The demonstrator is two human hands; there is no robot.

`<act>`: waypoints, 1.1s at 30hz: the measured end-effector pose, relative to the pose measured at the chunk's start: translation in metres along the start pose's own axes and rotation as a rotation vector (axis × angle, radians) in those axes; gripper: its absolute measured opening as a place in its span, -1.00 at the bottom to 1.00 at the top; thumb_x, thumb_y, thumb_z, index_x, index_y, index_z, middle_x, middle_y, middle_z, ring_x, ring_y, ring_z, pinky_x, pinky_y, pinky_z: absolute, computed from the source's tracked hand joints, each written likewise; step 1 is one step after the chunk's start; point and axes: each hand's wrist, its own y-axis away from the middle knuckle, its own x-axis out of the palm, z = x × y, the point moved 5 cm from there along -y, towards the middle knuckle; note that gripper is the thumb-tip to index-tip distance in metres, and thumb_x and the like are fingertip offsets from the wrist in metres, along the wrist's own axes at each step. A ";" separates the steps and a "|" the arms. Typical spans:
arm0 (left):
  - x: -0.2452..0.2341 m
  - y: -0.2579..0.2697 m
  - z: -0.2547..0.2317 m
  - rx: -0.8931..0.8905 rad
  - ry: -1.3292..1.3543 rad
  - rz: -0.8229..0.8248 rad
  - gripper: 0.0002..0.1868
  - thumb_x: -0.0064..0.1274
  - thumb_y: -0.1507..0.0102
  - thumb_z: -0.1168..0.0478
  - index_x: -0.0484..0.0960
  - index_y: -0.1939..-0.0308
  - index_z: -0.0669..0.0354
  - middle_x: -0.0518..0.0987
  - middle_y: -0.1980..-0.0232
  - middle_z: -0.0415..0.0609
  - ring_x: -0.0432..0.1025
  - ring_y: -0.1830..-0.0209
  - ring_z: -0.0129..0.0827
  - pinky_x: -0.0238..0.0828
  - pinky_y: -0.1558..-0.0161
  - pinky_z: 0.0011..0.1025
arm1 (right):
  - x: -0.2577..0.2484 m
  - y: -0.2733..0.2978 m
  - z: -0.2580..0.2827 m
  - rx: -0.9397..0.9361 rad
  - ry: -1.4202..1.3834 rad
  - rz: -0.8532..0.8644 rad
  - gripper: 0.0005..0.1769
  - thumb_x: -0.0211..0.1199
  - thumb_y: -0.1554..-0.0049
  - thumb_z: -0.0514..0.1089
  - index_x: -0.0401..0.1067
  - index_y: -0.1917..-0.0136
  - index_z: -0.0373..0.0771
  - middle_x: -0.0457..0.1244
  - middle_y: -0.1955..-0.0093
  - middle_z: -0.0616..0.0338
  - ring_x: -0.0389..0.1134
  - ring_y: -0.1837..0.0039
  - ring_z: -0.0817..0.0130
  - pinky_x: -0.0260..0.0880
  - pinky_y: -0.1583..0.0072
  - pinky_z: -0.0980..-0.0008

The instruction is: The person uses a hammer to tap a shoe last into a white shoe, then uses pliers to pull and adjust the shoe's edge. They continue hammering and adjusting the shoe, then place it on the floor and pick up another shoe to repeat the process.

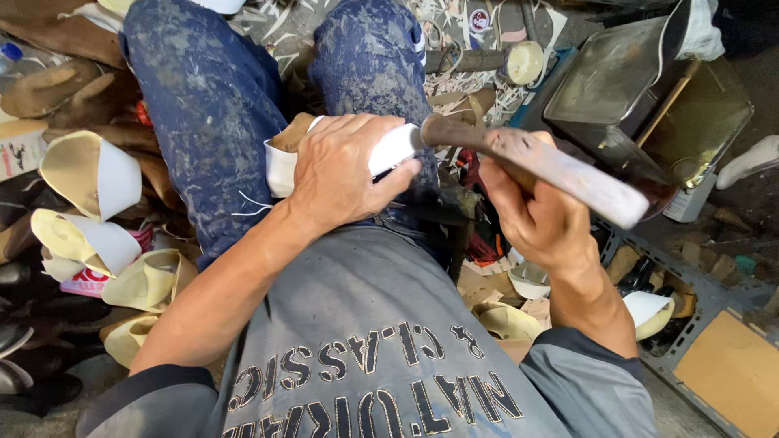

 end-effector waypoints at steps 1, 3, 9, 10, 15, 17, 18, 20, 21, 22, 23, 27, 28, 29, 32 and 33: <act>-0.001 0.000 -0.001 -0.004 0.004 0.002 -0.50 0.13 -0.28 -0.12 0.64 -0.06 0.22 0.66 0.14 0.12 0.59 0.08 -0.01 0.40 -0.04 -0.12 | 0.002 -0.001 0.007 -0.014 -0.038 0.028 -0.73 0.31 -0.22 -0.14 0.52 0.22 -0.41 0.28 0.43 -0.15 0.33 0.40 0.04 0.30 0.29 0.20; 0.002 0.000 0.001 -0.011 0.012 0.011 -0.48 0.13 -0.28 -0.16 0.63 -0.04 0.22 0.66 0.15 0.11 0.59 0.09 -0.01 0.40 -0.05 -0.12 | 0.004 -0.003 0.019 -0.020 -0.077 0.059 -0.75 0.33 -0.17 -0.10 0.54 0.20 -0.35 0.31 0.40 -0.07 0.35 0.39 0.10 0.33 0.28 0.24; 0.012 -0.004 0.002 0.052 -0.146 -0.017 -0.46 -0.14 -0.34 -0.27 0.62 -0.01 0.08 0.67 0.15 0.02 0.54 0.19 0.05 0.32 0.21 -0.02 | -0.001 -0.024 0.034 -0.243 0.321 0.354 -0.79 0.28 -0.33 -0.02 0.35 0.02 -0.15 0.15 0.44 0.17 0.21 0.40 0.12 0.08 0.31 0.19; 0.009 -0.004 0.000 0.054 -0.132 -0.033 -0.49 -0.11 -0.36 -0.25 0.63 0.05 0.10 0.67 0.19 0.01 0.54 0.23 0.04 0.32 0.22 -0.03 | -0.008 -0.026 0.042 -0.273 0.206 0.271 -0.77 0.09 -0.35 -0.09 0.43 0.00 -0.29 0.26 0.25 0.05 0.30 0.28 0.11 0.20 0.20 0.17; 0.007 -0.002 0.002 0.100 -0.108 0.005 -0.38 -0.23 -0.34 -0.36 0.59 0.06 0.08 0.61 0.23 0.01 0.49 0.27 0.09 0.27 0.23 -0.03 | 0.007 -0.023 0.033 -0.190 0.213 0.337 -0.97 0.22 -0.30 -0.23 0.47 -0.01 -0.17 0.39 0.08 0.20 0.42 0.11 0.24 0.29 0.10 0.35; 0.007 -0.005 -0.001 0.080 -0.177 -0.018 -0.63 0.10 -0.31 -0.11 0.53 0.29 0.10 0.57 0.38 0.02 0.47 0.38 0.07 0.28 0.31 -0.03 | -0.003 -0.029 0.035 -0.208 0.117 0.231 -0.79 0.08 -0.32 -0.35 0.56 -0.02 -0.36 0.41 -0.03 0.00 0.46 0.01 0.20 0.36 0.03 0.30; 0.006 -0.005 0.000 0.072 -0.173 -0.016 -0.63 0.10 -0.31 -0.11 0.53 0.29 0.10 0.57 0.38 0.02 0.47 0.38 0.07 0.28 0.31 -0.03 | -0.001 -0.020 0.021 -0.205 0.114 0.240 -0.79 0.08 -0.32 -0.35 0.56 -0.02 -0.36 0.41 -0.03 0.00 0.46 0.01 0.20 0.36 0.03 0.30; 0.003 -0.005 0.000 0.106 -0.118 -0.033 -0.61 0.00 -0.37 -0.16 0.62 0.10 0.06 0.61 0.31 -0.06 0.51 0.32 -0.01 0.32 0.27 -0.07 | -0.004 0.002 0.001 -0.357 -0.219 0.155 -0.58 -0.05 -0.36 -0.49 0.06 -0.45 -0.36 0.17 -0.07 -0.20 0.14 0.24 0.23 0.23 0.21 0.15; 0.004 -0.003 0.000 0.103 -0.121 -0.030 -0.61 0.00 -0.37 -0.16 0.62 0.10 0.06 0.61 0.31 -0.06 0.51 0.32 -0.01 0.32 0.27 -0.07 | -0.004 -0.004 0.009 -0.356 -0.223 0.154 -0.58 -0.05 -0.36 -0.49 0.06 -0.45 -0.36 0.17 -0.07 -0.20 0.14 0.24 0.23 0.23 0.21 0.15; 0.006 -0.004 0.000 0.098 -0.117 -0.013 -0.69 0.06 -0.28 -0.06 0.62 0.12 0.06 0.62 0.30 -0.05 0.51 0.32 0.00 0.32 0.27 -0.07 | 0.002 -0.010 0.014 -0.291 0.010 0.266 -0.71 0.09 -0.35 -0.33 0.27 -0.34 -0.36 0.21 0.02 -0.10 0.18 0.32 0.21 0.19 0.33 0.16; 0.008 -0.005 0.001 0.093 -0.113 0.004 -0.74 0.13 -0.18 0.03 0.62 0.14 0.05 0.63 0.30 -0.04 0.52 0.31 0.01 0.32 0.28 -0.06 | 0.007 -0.015 0.016 -0.217 0.242 0.372 -0.74 0.23 -0.35 -0.17 0.47 -0.23 -0.36 0.24 0.12 0.01 0.22 0.39 0.18 0.16 0.45 0.17; 0.007 -0.004 0.000 0.082 -0.135 0.014 -0.71 0.12 -0.28 -0.04 0.56 0.26 0.10 0.55 0.37 0.00 0.47 0.38 0.04 0.30 0.30 -0.04 | -0.003 -0.037 0.044 -0.101 -0.232 0.382 -0.46 -0.25 -0.41 -0.12 0.27 -0.39 -0.62 0.23 -0.42 -0.31 0.38 -0.44 -0.10 0.38 -0.48 0.17; 0.005 -0.004 0.000 0.089 -0.116 0.011 -0.74 0.14 -0.25 0.00 0.60 0.17 0.08 0.59 0.33 -0.03 0.49 0.34 0.02 0.30 0.30 -0.05 | 0.002 -0.022 0.028 -0.119 0.058 0.379 -0.63 -0.02 -0.38 -0.11 0.39 -0.33 -0.34 0.30 -0.25 -0.11 0.41 -0.22 0.02 0.37 -0.19 0.17; 0.004 -0.005 -0.001 0.096 -0.098 0.009 -0.72 0.15 -0.21 0.03 0.63 0.09 0.05 0.62 0.29 -0.06 0.51 0.30 -0.01 0.31 0.30 -0.07 | 0.006 -0.007 0.012 -0.135 0.348 0.367 -0.76 0.22 -0.34 -0.10 0.53 -0.26 -0.06 0.38 -0.07 0.08 0.44 -0.01 0.14 0.37 0.10 0.18; 0.003 -0.005 -0.002 0.084 -0.100 0.022 -0.69 0.15 -0.27 -0.04 0.64 0.10 0.10 0.63 0.27 -0.01 0.52 0.30 0.00 0.33 0.28 -0.06 | -0.001 -0.022 0.011 -0.250 0.296 0.190 -0.77 0.26 -0.38 -0.24 0.56 -0.19 -0.46 0.41 -0.06 -0.24 0.42 0.27 0.17 0.39 0.33 0.28; 0.003 -0.009 -0.001 0.089 -0.098 0.019 -0.69 0.15 -0.27 -0.04 0.64 0.10 0.10 0.63 0.27 -0.01 0.52 0.30 0.00 0.33 0.28 -0.06 | 0.000 -0.004 -0.009 -0.251 0.302 0.189 -0.77 0.26 -0.38 -0.24 0.56 -0.19 -0.46 0.41 -0.06 -0.24 0.42 0.27 0.17 0.39 0.33 0.28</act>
